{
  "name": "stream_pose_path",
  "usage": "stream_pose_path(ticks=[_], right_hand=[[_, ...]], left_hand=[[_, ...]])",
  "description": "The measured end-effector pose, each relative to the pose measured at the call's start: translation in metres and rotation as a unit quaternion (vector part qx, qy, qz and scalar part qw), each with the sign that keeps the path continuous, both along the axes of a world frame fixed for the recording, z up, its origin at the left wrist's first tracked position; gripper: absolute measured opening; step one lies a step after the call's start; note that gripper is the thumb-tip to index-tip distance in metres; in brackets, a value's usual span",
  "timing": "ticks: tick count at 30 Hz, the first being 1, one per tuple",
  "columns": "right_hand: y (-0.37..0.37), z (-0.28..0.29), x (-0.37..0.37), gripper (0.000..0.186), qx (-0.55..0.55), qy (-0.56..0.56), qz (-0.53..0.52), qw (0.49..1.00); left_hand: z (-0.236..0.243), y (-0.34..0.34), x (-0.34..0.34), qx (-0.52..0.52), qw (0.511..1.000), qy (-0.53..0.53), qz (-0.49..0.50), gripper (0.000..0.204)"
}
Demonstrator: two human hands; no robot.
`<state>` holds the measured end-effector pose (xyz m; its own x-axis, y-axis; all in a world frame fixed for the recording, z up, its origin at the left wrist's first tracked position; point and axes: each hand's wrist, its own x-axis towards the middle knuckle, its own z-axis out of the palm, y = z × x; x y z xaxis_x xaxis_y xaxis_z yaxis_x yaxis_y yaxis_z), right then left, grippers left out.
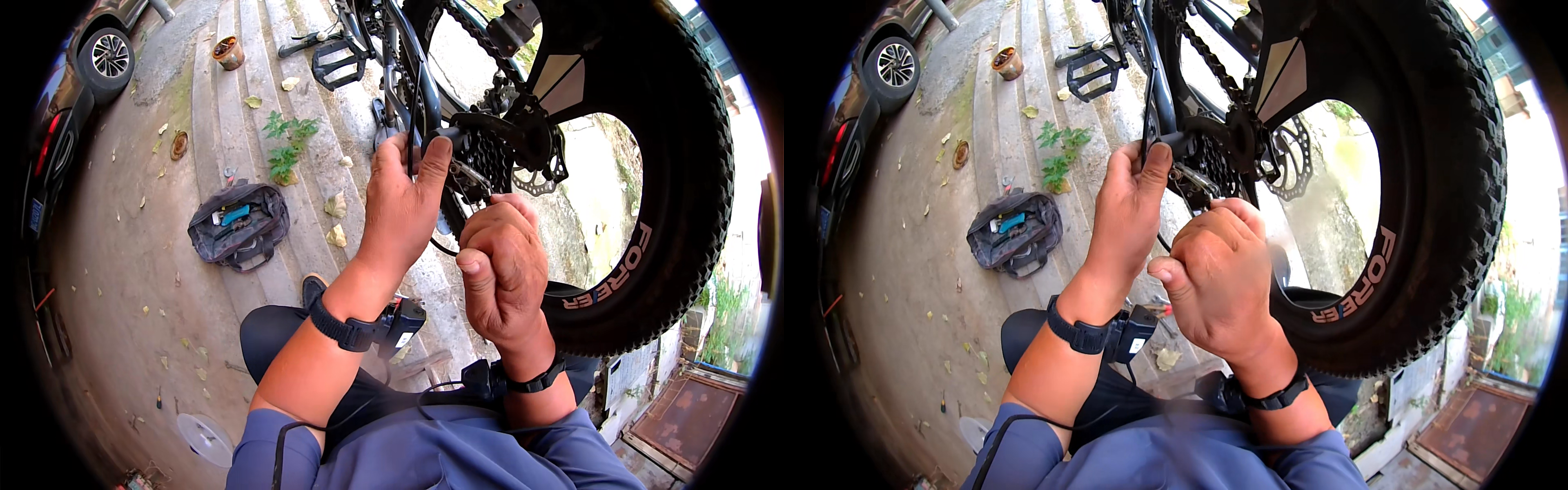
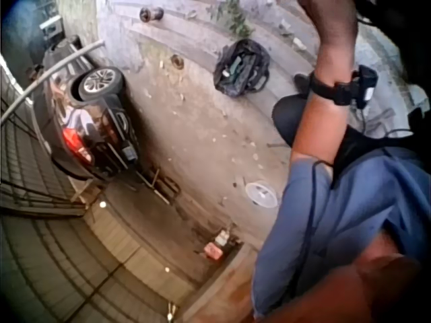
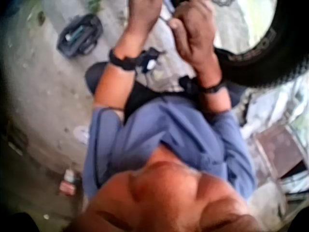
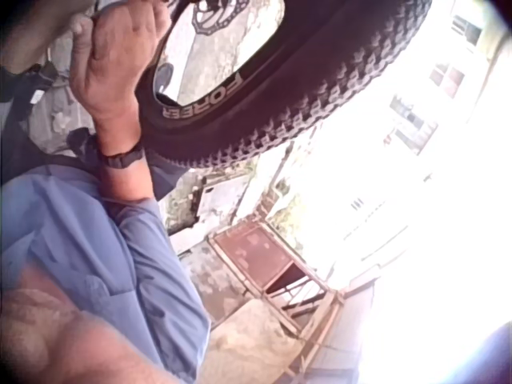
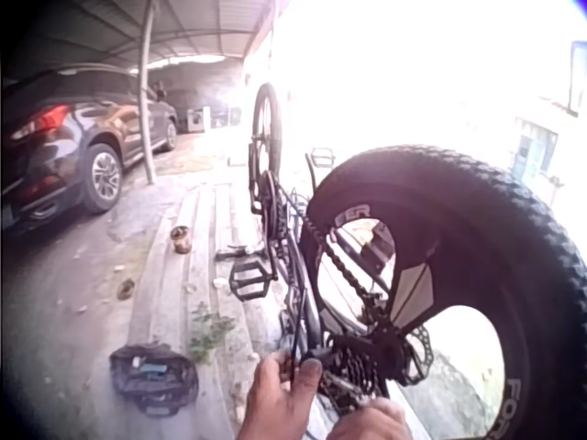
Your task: The person retrieves tools from a bag and uses pliers and a wrench to adjust the rear derailleur and chain on a bicycle. The person manipulates the chain and derailleur components to align and secure them.
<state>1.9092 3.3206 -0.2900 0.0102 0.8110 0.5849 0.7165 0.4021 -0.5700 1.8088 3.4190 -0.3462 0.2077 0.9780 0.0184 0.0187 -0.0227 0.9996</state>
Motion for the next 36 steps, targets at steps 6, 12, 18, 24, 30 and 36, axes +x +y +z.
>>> stream_pose_path(ticks=[6,12,18,24,30,36], right_hand=[[-0.001,0.006,-0.001,0.031,-0.016,-0.002,0.005,1.000],[-0.002,0.000,-0.001,0.033,-0.018,0.061,0.026,0.998],[-0.009,-0.001,0.002,0.023,-0.028,0.168,0.028,0.985],[-0.008,-0.014,0.006,0.025,-0.014,0.412,0.068,0.909],[-0.004,-0.013,0.005,0.032,-0.005,0.513,0.079,0.855],[-0.003,-0.015,0.007,0.036,0.001,0.534,0.082,0.842]], left_hand=[[0.004,0.004,0.001,-0.044,0.998,-0.045,-0.024,0.060],[0.002,0.002,0.004,-0.016,0.999,-0.044,-0.008,0.057],[-0.004,0.003,0.006,0.020,0.999,-0.040,0.004,0.056],[-0.001,0.002,0.003,0.015,1.000,-0.009,-0.007,0.057],[0.001,0.003,0.002,0.015,1.000,-0.001,-0.007,0.057],[0.005,0.000,0.004,0.015,1.000,-0.016,-0.010,0.049]])
